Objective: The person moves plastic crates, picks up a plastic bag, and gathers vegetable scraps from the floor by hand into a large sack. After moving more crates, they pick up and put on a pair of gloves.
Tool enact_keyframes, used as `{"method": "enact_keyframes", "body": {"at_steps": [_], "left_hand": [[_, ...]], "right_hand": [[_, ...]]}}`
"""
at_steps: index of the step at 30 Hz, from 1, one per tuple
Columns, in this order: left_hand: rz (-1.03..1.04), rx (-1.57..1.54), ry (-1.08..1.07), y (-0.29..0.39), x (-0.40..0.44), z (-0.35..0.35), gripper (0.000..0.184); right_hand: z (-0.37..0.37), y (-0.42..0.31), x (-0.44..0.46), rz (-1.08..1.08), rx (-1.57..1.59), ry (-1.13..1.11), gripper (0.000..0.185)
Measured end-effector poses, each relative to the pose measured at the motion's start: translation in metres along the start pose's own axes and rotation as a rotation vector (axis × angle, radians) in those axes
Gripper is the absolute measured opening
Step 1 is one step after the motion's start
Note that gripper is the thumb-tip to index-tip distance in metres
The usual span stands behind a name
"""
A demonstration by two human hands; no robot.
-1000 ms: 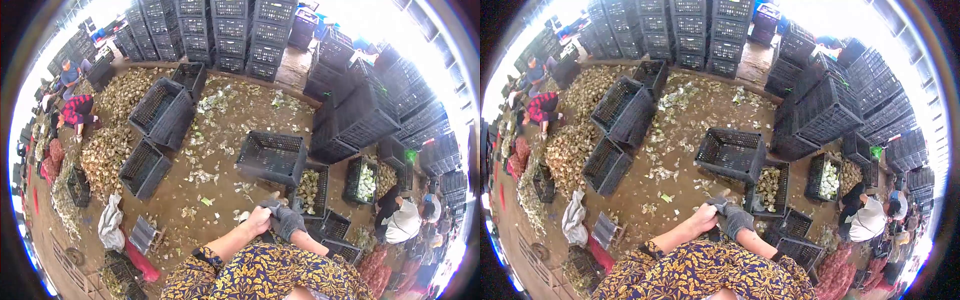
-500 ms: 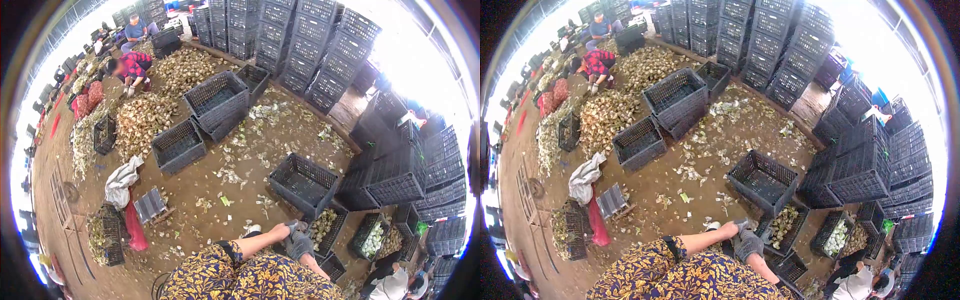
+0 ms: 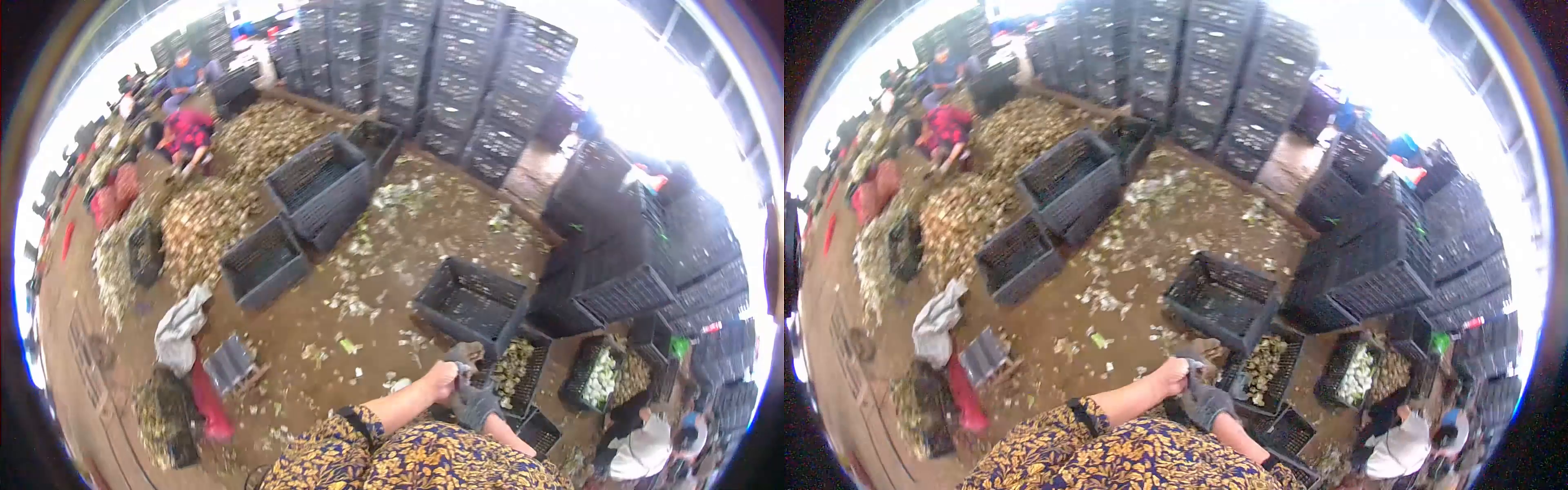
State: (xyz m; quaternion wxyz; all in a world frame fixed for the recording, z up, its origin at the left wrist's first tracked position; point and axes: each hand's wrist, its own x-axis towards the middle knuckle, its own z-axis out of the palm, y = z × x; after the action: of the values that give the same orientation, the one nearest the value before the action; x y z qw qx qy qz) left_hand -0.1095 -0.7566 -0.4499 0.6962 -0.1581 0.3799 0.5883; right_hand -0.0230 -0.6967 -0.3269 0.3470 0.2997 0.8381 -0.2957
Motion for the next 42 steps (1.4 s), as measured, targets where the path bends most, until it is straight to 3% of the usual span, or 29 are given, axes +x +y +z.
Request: {"method": "enact_keyframes", "body": {"at_steps": [1,3,4,6,7,10,11,13,16,18,20,22,25,27,29,34,35,36,38,40,41,42], "left_hand": [[-0.018,0.029,-0.033,0.009,-0.005,0.016,0.025],[0.249,-0.057,0.016,0.03,-0.033,0.053,0.017],[0.239,-0.035,-0.014,0.028,-0.023,0.047,0.017],[0.477,0.739,0.283,0.004,0.028,0.006,0.022],[0.536,1.098,0.382,0.007,0.033,0.0,0.022],[0.32,1.74,0.211,0.022,0.013,0.001,0.025],[0.215,1.874,0.121,0.028,0.006,0.006,0.027],[0.1,1.964,-0.036,0.032,-0.007,0.016,0.032],[0.425,1.666,-0.188,0.039,-0.034,0.022,0.037],[0.443,1.632,-0.138,0.028,-0.03,0.02,0.032],[0.25,1.904,-0.09,0.018,-0.021,0.017,0.03],[0.271,1.883,-0.069,0.009,-0.019,0.011,0.025],[0.347,2.003,-0.396,0.006,-0.012,-0.003,0.028],[0.31,1.918,-0.432,0.008,-0.005,0.002,0.029],[0.182,1.655,-0.372,0.007,0.002,0.008,0.031],[-0.349,0.246,-0.189,0.016,0.011,0.016,0.035],[-0.406,0.04,-0.166,0.023,0.013,0.02,0.036],[-0.408,0.04,-0.161,0.038,0.004,0.037,0.036],[-0.319,-0.132,-0.05,0.055,-0.029,0.076,0.045],[-0.397,-0.02,-0.09,0.048,-0.031,0.083,0.04],[-0.425,-0.233,-0.232,0.04,-0.023,0.072,0.03],[-0.415,-0.235,-0.231,0.03,-0.015,0.066,0.03]], "right_hand": [[0.001,0.002,0.002,-0.098,0.036,0.09,0.05],[-0.011,0.008,-0.001,-0.091,0.003,0.08,0.047],[0.009,0.023,0.006,-0.133,0.031,0.093,0.043],[0.024,0.04,0.032,-0.252,0.067,0.125,0.037],[-0.017,0.01,0.01,-0.075,-0.093,-0.009,0.037],[-0.031,0.009,-0.005,-0.005,0.32,0.078,0.046],[-0.042,0.01,-0.007,0.023,0.324,0.143,0.046],[-0.056,0.013,-0.011,0.116,0.337,0.318,0.048],[-0.055,0.016,-0.001,0.022,0.28,0.265,0.047],[-0.028,0.029,0.011,0.01,0.311,0.289,0.044],[-0.007,0.048,0.024,-0.095,0.213,0.258,0.041],[-0.011,0.044,0.022,-0.115,0.279,0.193,0.038],[-0.014,0.034,0.015,-0.076,0.358,0.17,0.035],[-0.02,0.023,0.01,-0.389,0.476,0.303,0.024],[-0.019,0.027,0.009,-0.345,0.459,0.33,0.025],[-0.017,0.029,0.008,-0.161,0.395,0.467,0.032],[-0.027,0.032,0.003,-0.063,0.476,0.391,0.041],[-0.042,0.034,-0.005,0.036,0.555,0.313,0.05],[-0.011,0.046,0.007,-0.062,0.228,0.468,0.051],[0.007,0.055,0.014,-0.09,0.325,0.388,0.048],[0.014,0.057,0.017,-0.108,0.422,0.306,0.045],[0.014,0.056,0.019,-0.117,0.419,0.306,0.045]]}}
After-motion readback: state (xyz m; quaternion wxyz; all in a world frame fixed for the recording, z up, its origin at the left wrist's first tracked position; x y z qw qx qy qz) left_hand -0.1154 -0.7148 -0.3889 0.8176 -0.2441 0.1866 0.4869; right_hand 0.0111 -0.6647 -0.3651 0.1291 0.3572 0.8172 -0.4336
